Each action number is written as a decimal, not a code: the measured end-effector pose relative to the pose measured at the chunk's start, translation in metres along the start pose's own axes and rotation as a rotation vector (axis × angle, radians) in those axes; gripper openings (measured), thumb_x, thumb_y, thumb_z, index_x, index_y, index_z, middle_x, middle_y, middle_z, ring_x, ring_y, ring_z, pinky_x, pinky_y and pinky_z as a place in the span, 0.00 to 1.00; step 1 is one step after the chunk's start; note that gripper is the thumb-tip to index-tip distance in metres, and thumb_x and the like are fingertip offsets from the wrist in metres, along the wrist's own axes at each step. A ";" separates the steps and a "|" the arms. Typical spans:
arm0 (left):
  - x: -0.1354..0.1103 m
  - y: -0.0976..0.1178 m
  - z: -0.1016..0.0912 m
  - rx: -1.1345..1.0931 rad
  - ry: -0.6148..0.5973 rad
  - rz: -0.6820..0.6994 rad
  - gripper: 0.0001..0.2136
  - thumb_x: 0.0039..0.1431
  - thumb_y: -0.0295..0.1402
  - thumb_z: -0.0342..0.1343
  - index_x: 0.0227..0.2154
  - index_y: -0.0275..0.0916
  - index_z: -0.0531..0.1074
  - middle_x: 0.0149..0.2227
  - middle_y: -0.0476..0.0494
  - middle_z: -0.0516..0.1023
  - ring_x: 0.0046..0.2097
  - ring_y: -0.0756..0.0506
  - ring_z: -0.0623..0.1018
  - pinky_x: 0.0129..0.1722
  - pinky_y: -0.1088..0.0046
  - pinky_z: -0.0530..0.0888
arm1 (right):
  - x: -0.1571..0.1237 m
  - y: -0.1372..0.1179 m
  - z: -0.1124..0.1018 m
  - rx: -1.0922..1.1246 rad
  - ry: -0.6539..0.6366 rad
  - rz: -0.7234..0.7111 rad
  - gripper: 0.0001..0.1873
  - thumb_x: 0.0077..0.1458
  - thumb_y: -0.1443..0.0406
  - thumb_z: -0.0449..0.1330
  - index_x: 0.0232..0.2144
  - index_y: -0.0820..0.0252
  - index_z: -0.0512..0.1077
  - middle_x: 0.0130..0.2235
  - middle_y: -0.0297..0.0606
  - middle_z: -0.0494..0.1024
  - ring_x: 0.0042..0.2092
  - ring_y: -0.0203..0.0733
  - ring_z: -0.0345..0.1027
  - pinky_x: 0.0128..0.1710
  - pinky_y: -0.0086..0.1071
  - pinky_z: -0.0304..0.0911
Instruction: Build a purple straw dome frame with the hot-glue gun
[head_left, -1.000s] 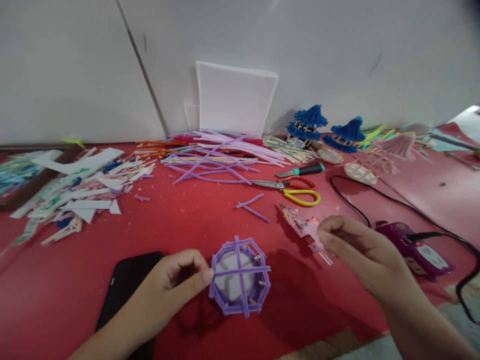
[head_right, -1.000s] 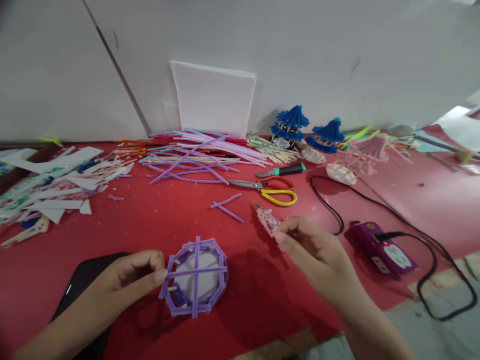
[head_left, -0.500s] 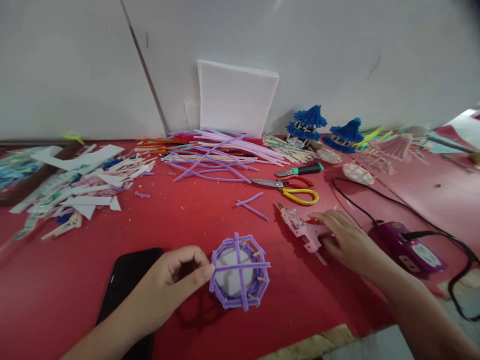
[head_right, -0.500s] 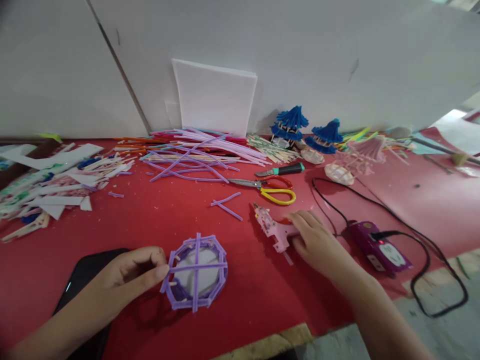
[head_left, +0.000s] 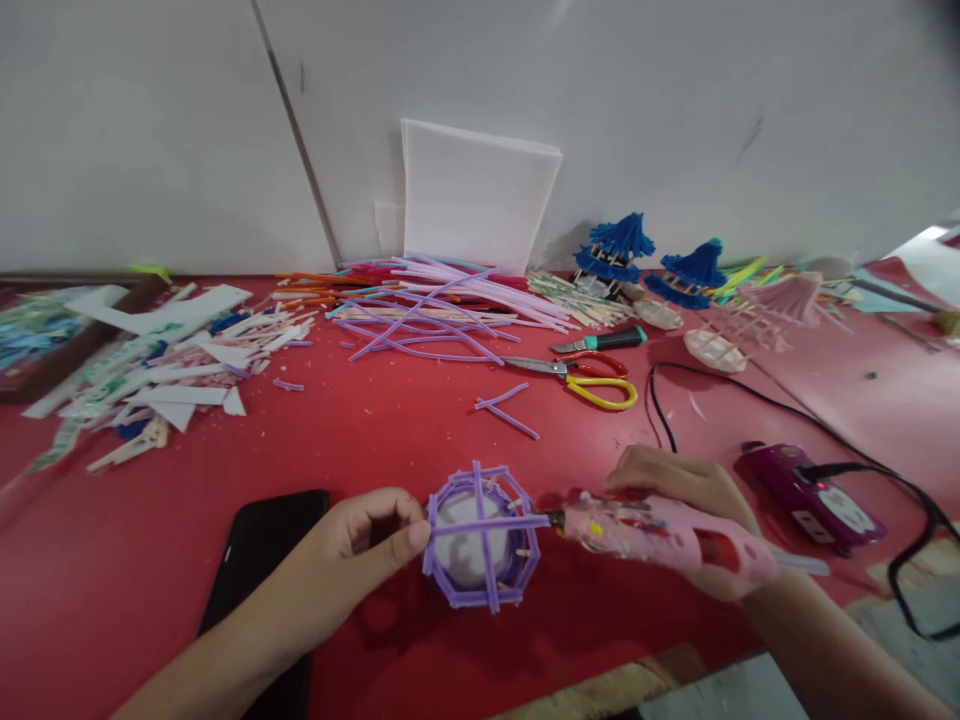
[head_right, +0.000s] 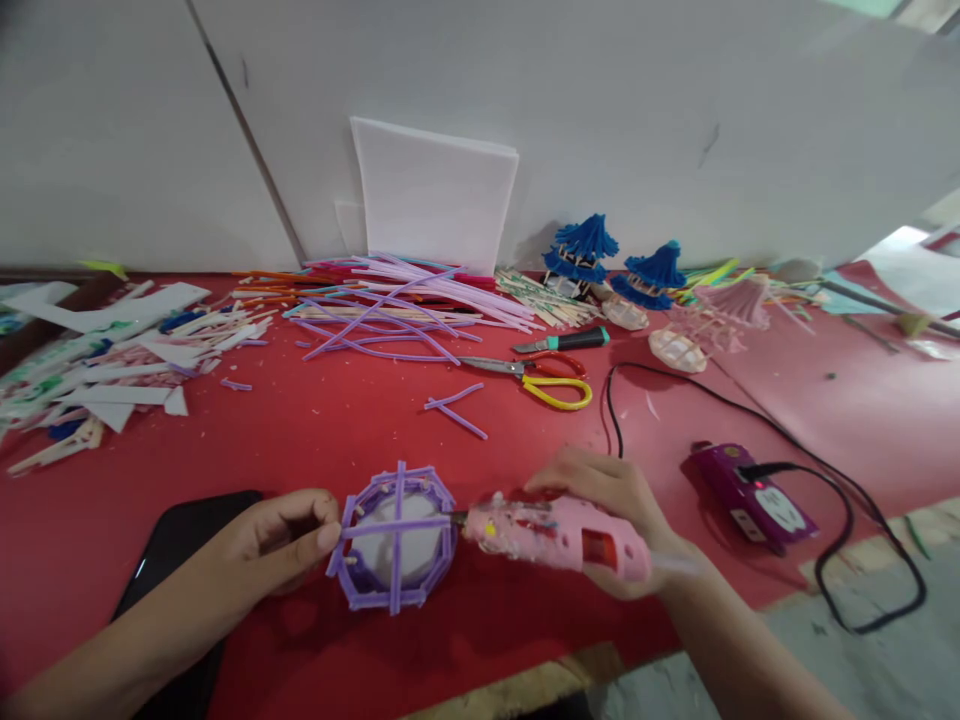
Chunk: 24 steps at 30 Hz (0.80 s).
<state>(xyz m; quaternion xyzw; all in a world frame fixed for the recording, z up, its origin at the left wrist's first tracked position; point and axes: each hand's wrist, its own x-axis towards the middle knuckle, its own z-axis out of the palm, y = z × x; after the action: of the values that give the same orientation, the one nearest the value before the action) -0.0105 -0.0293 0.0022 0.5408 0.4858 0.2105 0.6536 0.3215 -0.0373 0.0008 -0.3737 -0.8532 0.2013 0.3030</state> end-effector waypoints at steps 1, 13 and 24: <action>0.000 -0.001 0.000 -0.003 -0.004 -0.003 0.16 0.55 0.47 0.56 0.24 0.39 0.66 0.20 0.58 0.58 0.22 0.54 0.54 0.21 0.78 0.52 | 0.001 0.001 0.003 0.007 -0.003 -0.027 0.14 0.57 0.57 0.52 0.41 0.58 0.68 0.30 0.40 0.73 0.29 0.42 0.68 0.27 0.34 0.62; 0.003 -0.001 0.000 -0.063 -0.037 -0.001 0.17 0.55 0.48 0.56 0.25 0.39 0.65 0.21 0.58 0.61 0.22 0.54 0.54 0.21 0.78 0.52 | 0.027 -0.010 0.019 0.116 -0.010 -0.113 0.08 0.52 0.61 0.53 0.31 0.59 0.67 0.28 0.40 0.71 0.29 0.41 0.65 0.26 0.34 0.63; 0.002 0.000 0.001 -0.050 -0.029 0.008 0.17 0.54 0.48 0.56 0.23 0.39 0.64 0.20 0.58 0.60 0.22 0.54 0.54 0.20 0.79 0.52 | 0.030 -0.012 0.020 0.090 0.018 -0.078 0.03 0.49 0.65 0.53 0.27 0.58 0.65 0.26 0.37 0.69 0.28 0.38 0.62 0.25 0.31 0.60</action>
<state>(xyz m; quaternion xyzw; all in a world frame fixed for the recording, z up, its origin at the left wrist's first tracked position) -0.0092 -0.0283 0.0011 0.5294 0.4687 0.2172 0.6730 0.2860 -0.0246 0.0041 -0.3279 -0.8545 0.2240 0.3349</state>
